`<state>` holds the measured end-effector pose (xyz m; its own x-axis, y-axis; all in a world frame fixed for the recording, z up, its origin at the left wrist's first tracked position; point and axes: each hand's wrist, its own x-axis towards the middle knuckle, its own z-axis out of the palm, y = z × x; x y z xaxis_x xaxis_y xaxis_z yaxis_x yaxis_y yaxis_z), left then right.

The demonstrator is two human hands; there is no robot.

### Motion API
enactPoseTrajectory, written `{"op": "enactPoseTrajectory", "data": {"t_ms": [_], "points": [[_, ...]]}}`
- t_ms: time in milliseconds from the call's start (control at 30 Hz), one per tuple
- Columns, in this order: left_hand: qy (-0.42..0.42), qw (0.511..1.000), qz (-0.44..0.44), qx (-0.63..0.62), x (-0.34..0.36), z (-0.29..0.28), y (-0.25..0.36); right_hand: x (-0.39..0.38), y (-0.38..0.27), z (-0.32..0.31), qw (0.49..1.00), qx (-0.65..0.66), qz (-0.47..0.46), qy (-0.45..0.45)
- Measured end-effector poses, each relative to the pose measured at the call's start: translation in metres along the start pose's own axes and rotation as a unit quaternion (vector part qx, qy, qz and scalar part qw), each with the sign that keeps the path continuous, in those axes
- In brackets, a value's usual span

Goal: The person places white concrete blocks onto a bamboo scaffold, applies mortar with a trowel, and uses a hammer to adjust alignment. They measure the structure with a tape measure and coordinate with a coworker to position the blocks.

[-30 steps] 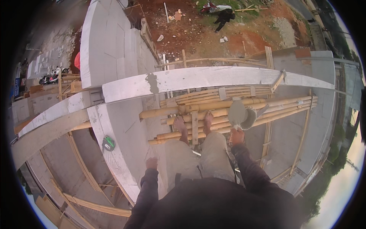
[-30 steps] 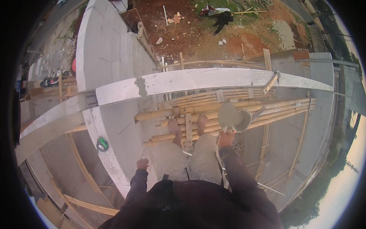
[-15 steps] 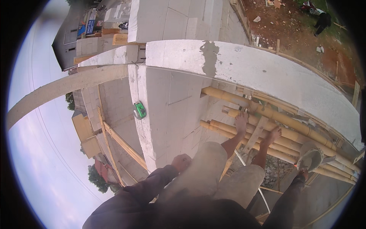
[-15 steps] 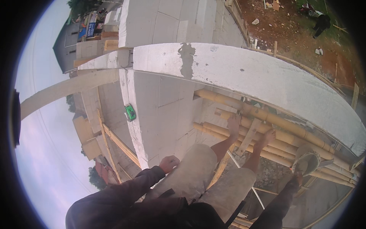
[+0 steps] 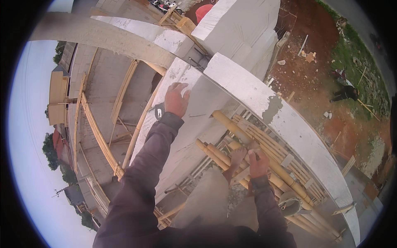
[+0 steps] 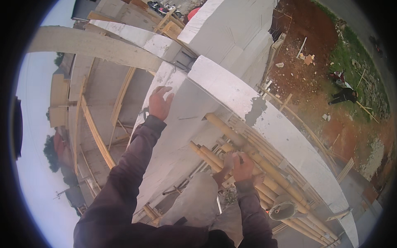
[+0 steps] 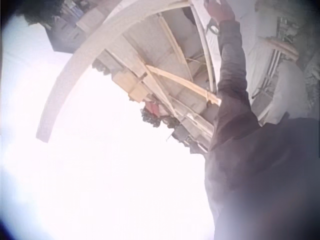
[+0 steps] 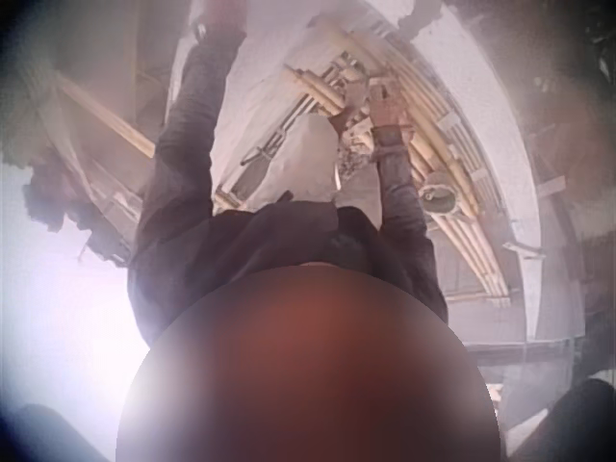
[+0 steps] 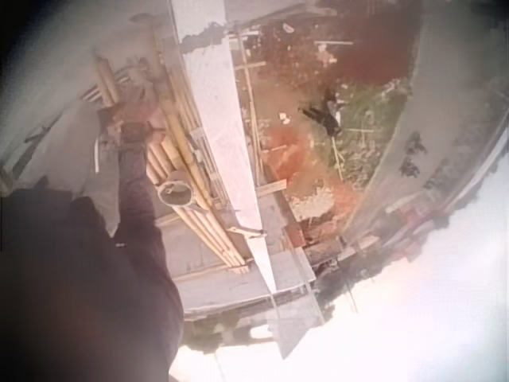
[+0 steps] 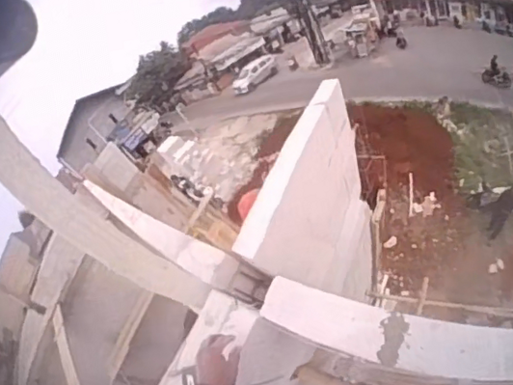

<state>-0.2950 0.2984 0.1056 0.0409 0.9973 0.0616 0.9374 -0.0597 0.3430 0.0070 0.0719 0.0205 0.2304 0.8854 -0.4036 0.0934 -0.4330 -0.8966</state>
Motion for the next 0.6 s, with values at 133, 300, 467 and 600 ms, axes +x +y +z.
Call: {"op": "enactPoseTrajectory", "data": {"t_ms": [133,300,467,600], "points": [[-0.018,0.990,-0.056,0.125,0.024,0.039,-0.009,0.107,-0.146,0.072,0.975,-0.058,-0.206,-0.059],[0.001,0.991,-0.094,0.097,0.020,0.065,-0.011,0.235,-0.232,0.189,0.925,-0.169,-0.328,-0.094],[-0.002,0.993,-0.091,0.071,0.019,0.064,-0.013,0.279,-0.229,0.245,0.826,-0.418,-0.337,-0.169],[-0.006,0.990,-0.105,0.094,0.019,0.066,-0.009,0.282,-0.225,0.248,0.789,-0.477,-0.359,-0.142]]}}
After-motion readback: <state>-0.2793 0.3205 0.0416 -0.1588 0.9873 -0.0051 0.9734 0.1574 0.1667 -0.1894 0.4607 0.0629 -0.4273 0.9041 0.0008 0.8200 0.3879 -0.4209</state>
